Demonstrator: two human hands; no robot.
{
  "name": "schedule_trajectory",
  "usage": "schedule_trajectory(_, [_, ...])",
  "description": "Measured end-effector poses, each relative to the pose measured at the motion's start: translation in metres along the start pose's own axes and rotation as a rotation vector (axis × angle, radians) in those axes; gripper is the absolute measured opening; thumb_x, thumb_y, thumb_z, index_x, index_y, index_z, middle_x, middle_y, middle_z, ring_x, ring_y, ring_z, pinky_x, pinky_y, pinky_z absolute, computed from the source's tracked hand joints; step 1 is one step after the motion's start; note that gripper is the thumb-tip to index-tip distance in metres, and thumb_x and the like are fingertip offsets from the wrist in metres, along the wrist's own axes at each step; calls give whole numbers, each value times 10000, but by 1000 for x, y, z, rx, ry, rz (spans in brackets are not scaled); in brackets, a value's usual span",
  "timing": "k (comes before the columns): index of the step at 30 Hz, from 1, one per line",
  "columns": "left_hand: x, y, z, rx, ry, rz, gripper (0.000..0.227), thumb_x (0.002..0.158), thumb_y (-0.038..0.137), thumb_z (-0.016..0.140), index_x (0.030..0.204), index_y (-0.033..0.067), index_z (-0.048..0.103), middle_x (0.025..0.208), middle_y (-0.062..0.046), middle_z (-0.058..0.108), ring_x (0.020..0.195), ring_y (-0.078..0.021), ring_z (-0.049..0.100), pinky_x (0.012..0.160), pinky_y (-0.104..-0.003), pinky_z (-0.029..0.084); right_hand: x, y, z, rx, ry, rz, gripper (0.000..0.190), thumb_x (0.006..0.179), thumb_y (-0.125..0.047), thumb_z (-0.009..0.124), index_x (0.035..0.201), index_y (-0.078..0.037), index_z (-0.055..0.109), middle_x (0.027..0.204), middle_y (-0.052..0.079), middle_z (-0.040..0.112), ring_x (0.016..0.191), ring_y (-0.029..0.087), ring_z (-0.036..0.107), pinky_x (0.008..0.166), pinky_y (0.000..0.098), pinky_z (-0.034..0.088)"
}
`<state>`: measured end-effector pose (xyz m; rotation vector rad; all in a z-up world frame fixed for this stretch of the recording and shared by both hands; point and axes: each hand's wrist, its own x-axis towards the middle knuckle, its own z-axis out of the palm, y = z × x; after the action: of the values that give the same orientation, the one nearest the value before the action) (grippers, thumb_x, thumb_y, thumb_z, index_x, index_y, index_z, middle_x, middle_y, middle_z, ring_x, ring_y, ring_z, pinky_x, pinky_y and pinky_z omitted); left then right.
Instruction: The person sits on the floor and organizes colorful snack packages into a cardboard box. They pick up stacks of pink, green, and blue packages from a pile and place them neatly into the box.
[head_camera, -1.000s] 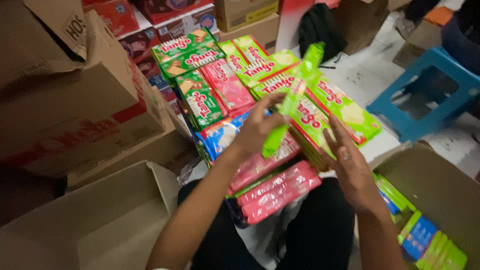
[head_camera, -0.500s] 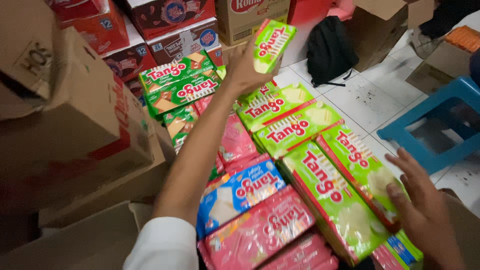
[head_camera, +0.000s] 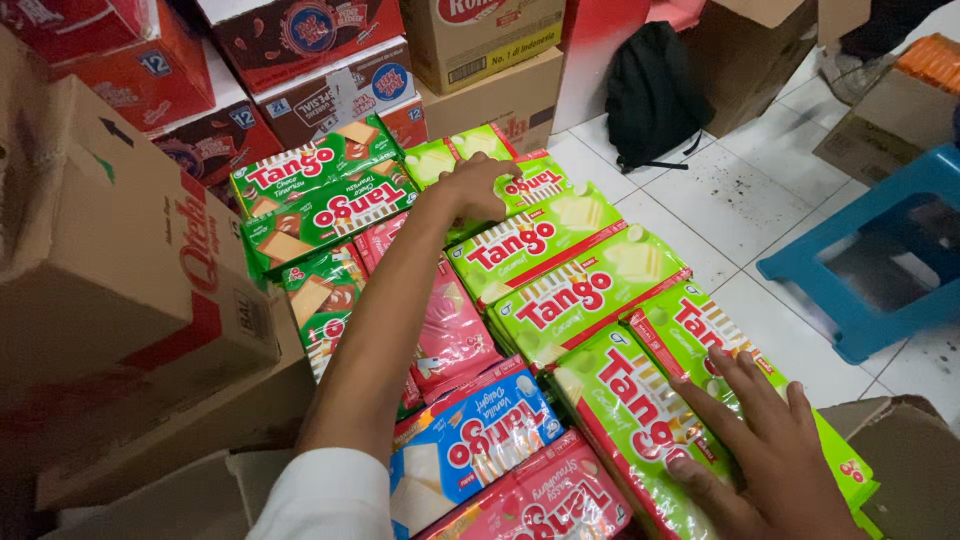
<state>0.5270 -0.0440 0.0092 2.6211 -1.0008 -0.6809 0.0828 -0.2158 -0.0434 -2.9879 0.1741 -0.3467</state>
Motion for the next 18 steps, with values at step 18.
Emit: schedule_trajectory(18, [1, 6, 6, -7, -67, -12, 733, 890, 61, 638, 1533, 362, 458, 1700, -95, 195, 1533, -346, 316, 1160, -518, 391, 11, -25, -29, 182, -21, 44, 655, 863, -521, 644, 1474, -301, 561, 1632, 70, 429, 1575, 283, 286, 1204, 653, 138])
